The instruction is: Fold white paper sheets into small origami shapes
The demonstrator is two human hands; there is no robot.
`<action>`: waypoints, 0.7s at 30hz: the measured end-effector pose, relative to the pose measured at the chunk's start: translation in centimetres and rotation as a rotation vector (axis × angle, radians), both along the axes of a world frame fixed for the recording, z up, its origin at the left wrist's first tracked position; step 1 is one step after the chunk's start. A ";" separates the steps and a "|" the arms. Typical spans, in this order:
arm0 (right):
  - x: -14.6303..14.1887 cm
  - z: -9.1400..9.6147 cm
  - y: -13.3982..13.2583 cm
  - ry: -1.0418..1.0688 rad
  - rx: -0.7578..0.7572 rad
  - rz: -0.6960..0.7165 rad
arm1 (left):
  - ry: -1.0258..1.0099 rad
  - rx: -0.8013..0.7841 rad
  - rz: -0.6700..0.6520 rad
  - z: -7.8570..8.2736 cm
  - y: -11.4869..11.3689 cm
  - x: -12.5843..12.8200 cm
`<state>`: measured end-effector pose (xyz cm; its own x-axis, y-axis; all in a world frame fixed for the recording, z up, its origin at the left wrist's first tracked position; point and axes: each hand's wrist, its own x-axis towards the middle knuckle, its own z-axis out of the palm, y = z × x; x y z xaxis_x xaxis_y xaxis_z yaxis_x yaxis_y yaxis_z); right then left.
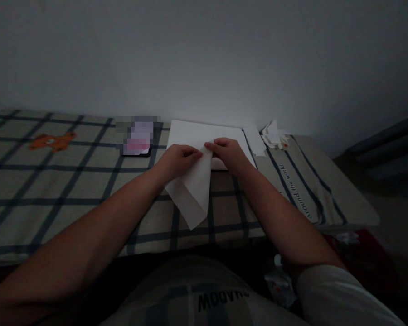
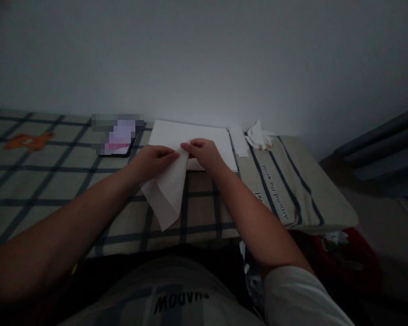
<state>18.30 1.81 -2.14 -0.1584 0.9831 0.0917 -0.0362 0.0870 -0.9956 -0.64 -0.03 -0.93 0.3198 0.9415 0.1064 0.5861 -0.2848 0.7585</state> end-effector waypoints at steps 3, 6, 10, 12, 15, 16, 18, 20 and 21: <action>-0.1 0.0 -0.1 0.011 -0.011 -0.009 | 0.000 -0.005 -0.004 -0.1 0.1 0.0; -0.2 0.1 -0.1 0.041 -0.027 -0.013 | 0.017 -0.004 0.005 0.0 0.1 0.0; 0.0 -0.2 0.2 0.055 -0.050 -0.013 | 0.004 -0.031 0.026 0.3 -0.1 0.1; 0.3 -0.4 0.4 0.024 -0.037 -0.028 | -0.003 -0.045 0.030 0.3 -0.2 0.1; 0.4 -0.7 0.6 -0.021 -0.006 -0.052 | 0.000 -0.062 0.030 0.2 -0.1 0.1; 0.4 -0.7 0.6 -0.029 0.005 -0.057 | 0.003 -0.063 0.028 0.2 0.0 0.1; 0.4 -0.7 0.6 -0.037 0.026 -0.064 | 0.009 -0.059 0.022 0.1 0.1 0.1; 0.3 -0.8 0.5 -0.038 0.043 -0.071 | 0.017 -0.058 0.012 0.1 0.1 0.1; 0.2 -0.8 0.5 -0.035 0.047 -0.073 | 0.022 -0.060 0.008 0.1 0.1 0.1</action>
<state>18.55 2.32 -2.94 -0.0899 0.9870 0.1334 0.0068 0.1346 -0.9909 -0.57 0.08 -0.86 0.3138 0.9485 0.0427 0.6046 -0.2343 0.7613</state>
